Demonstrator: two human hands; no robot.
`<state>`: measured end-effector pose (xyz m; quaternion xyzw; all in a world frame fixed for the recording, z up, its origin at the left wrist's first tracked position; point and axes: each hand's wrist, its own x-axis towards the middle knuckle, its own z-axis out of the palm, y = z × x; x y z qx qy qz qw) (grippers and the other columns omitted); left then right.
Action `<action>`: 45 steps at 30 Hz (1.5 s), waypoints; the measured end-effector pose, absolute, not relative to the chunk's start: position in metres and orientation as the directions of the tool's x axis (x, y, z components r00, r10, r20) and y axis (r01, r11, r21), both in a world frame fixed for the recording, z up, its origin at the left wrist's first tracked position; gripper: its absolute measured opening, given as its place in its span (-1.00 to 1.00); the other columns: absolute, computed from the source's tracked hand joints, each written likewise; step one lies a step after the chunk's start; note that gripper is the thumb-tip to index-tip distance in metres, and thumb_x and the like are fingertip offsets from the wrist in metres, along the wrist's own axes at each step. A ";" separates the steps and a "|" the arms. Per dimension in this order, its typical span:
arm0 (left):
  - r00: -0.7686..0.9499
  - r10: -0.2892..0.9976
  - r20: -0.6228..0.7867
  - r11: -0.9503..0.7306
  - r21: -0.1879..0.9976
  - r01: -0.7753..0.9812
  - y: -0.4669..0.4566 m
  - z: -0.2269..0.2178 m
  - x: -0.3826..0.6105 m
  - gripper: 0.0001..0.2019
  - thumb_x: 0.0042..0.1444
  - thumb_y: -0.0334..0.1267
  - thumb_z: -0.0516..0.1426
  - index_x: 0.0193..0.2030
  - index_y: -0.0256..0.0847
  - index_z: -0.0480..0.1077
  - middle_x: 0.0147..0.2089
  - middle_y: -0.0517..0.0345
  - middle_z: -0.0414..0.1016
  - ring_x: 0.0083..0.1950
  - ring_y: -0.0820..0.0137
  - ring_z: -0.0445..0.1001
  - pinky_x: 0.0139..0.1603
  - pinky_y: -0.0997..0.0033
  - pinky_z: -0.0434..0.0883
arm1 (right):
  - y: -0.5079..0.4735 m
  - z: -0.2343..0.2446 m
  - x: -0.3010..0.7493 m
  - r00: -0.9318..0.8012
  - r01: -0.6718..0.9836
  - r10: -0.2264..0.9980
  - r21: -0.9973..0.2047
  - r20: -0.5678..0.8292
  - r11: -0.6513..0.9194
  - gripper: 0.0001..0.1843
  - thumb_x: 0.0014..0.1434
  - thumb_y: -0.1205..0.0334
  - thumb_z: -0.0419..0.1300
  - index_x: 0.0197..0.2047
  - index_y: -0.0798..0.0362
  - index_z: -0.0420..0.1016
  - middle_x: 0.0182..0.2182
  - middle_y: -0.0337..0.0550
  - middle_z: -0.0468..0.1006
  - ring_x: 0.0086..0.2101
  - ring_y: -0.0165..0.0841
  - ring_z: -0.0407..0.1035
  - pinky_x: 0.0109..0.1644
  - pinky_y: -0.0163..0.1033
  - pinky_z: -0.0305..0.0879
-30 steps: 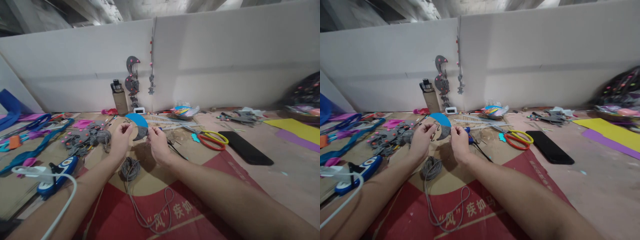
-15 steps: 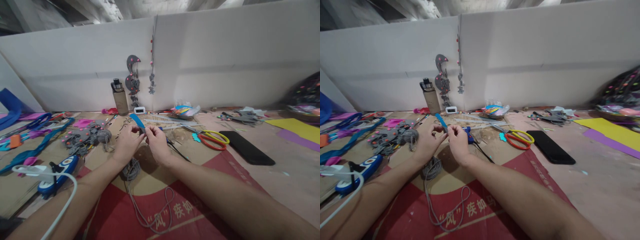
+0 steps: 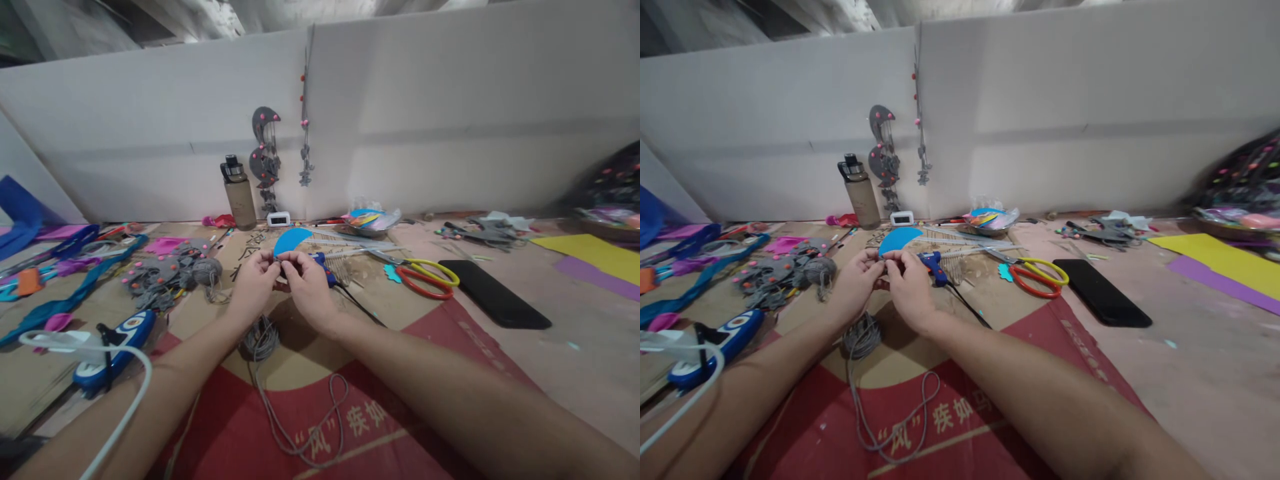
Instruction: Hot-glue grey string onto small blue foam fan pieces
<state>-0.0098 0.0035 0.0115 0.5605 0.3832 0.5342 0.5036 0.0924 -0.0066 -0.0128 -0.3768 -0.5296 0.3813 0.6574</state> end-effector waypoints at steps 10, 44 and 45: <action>0.109 0.986 0.123 -0.094 0.966 -0.240 0.009 0.009 -0.011 -0.83 -0.06 -0.29 0.19 -0.32 -0.31 0.36 -0.37 0.12 0.46 -0.40 0.50 0.43 -0.38 0.47 0.46 | 0.002 -0.019 0.095 0.167 -0.070 0.896 -0.902 0.411 0.427 -0.87 0.07 0.26 0.10 -0.27 0.01 0.41 -0.32 -0.20 0.43 -0.31 -0.40 0.31 -0.23 -0.26 0.33; -0.069 0.993 0.095 -0.113 0.934 -0.338 0.042 0.003 -0.033 -0.92 -0.04 -0.45 0.18 -0.36 -0.39 0.38 -0.37 0.05 0.50 -0.40 0.43 0.53 -0.34 0.43 0.52 | 0.027 -0.004 0.159 0.033 0.910 0.999 -0.413 0.007 -0.028 -0.78 0.02 0.27 0.14 -0.28 0.21 0.48 -0.28 0.14 0.55 -0.29 -0.22 0.44 -0.32 -0.30 0.23; -0.068 0.994 0.089 -0.107 0.935 -0.339 0.042 0.004 -0.033 -0.92 -0.04 -0.45 0.17 -0.36 -0.40 0.38 -0.37 0.04 0.51 -0.40 0.43 0.53 -0.36 0.45 0.52 | 0.028 -0.002 0.161 0.022 0.905 1.000 -0.425 -0.016 -0.027 -0.83 -0.04 0.29 0.17 -0.34 0.18 0.49 -0.35 0.07 0.56 -0.36 -0.25 0.44 -0.38 -0.32 0.22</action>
